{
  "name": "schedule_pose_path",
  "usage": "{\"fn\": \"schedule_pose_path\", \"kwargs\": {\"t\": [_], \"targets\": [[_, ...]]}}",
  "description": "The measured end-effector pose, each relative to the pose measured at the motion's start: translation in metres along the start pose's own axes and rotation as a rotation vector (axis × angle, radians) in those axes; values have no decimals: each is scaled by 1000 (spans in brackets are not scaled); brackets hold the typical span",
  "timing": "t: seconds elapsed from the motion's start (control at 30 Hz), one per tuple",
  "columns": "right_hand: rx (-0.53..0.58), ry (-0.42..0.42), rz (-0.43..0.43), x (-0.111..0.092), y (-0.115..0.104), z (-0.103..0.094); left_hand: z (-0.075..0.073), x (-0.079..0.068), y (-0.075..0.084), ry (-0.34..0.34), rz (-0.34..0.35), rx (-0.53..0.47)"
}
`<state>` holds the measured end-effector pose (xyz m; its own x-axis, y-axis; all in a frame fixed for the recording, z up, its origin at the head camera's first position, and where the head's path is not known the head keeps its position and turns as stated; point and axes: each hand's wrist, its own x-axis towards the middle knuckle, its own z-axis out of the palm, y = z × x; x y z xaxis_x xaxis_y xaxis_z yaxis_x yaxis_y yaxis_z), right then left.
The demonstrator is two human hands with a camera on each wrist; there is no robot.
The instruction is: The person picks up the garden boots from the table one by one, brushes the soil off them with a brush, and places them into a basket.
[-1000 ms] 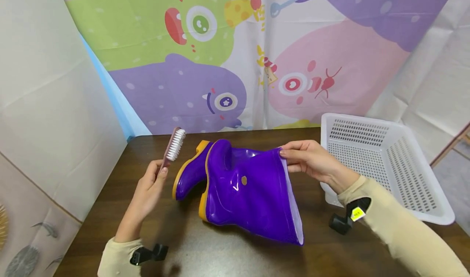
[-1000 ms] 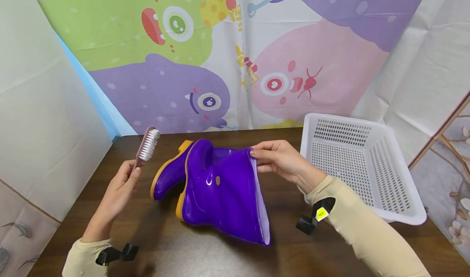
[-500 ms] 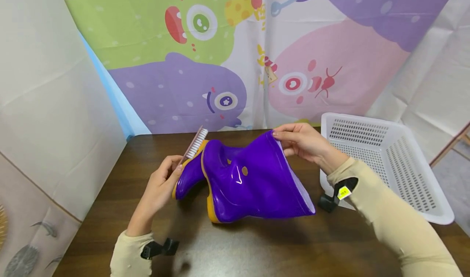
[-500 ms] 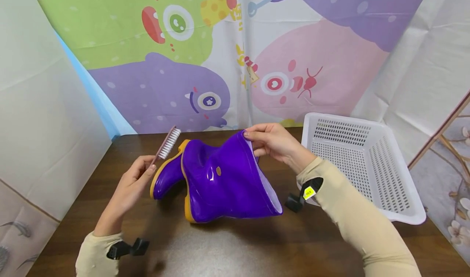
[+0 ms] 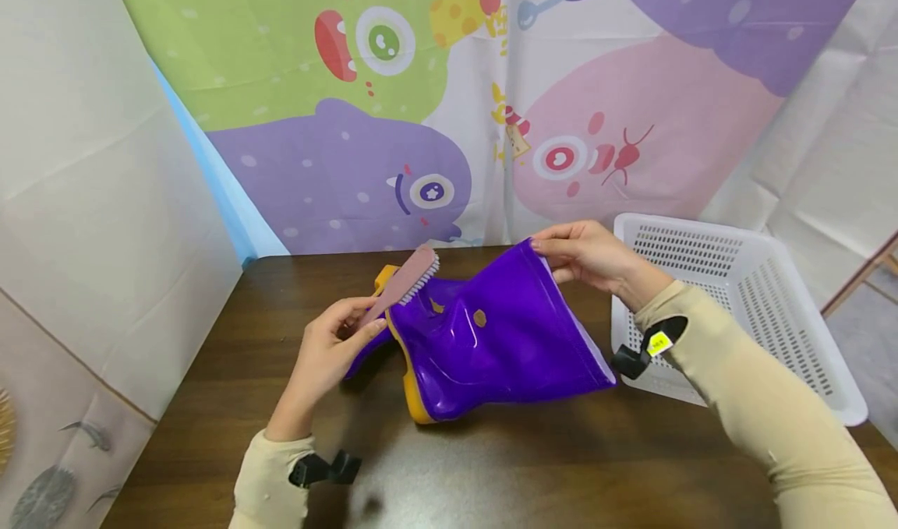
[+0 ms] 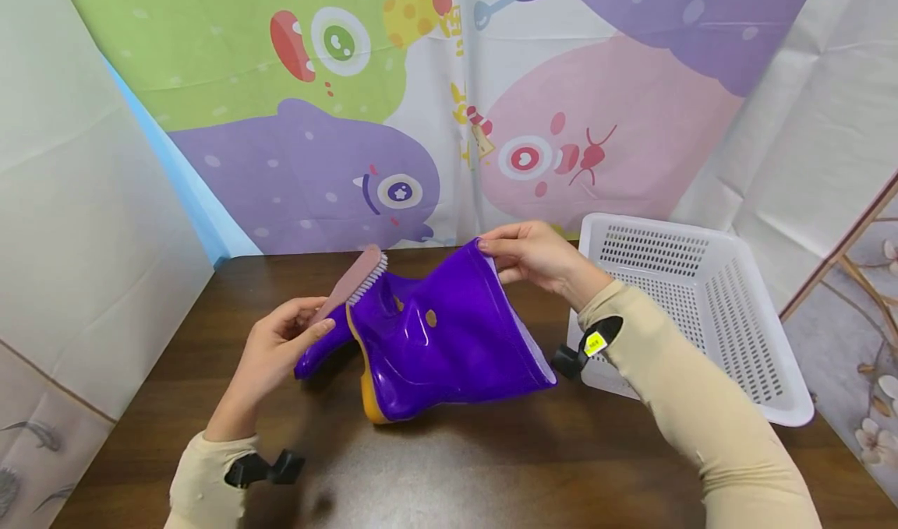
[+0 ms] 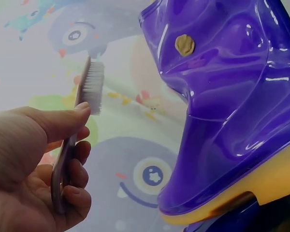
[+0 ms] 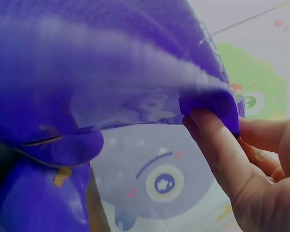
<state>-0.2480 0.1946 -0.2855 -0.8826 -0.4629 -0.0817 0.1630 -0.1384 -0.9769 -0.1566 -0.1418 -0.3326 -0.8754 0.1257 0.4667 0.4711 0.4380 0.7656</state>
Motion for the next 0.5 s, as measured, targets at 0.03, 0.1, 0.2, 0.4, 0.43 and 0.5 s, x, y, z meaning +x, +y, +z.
{"fn": "schedule_pose_path", "kwargs": {"t": [0.03,0.1,0.2,0.4,0.43,0.5], "targets": [[-9,7,4,0,0,-2,2,0,-1,2,1,-5],[-24,19,17,0,-1,-7,5,0,-2,3,1,-14],[-26,17,48,-3,0,-13,9,0,-2,0,-3,-12],[-11,-17,84,-10,-1,-22,18,-2,-3,-19,11,-9],[-6,-28,80,-11,-1,-23,19,-2,-3,-21,15,-13],[7,-41,72,-13,-1,-24,23,-3,-3,-21,25,-23]]}}
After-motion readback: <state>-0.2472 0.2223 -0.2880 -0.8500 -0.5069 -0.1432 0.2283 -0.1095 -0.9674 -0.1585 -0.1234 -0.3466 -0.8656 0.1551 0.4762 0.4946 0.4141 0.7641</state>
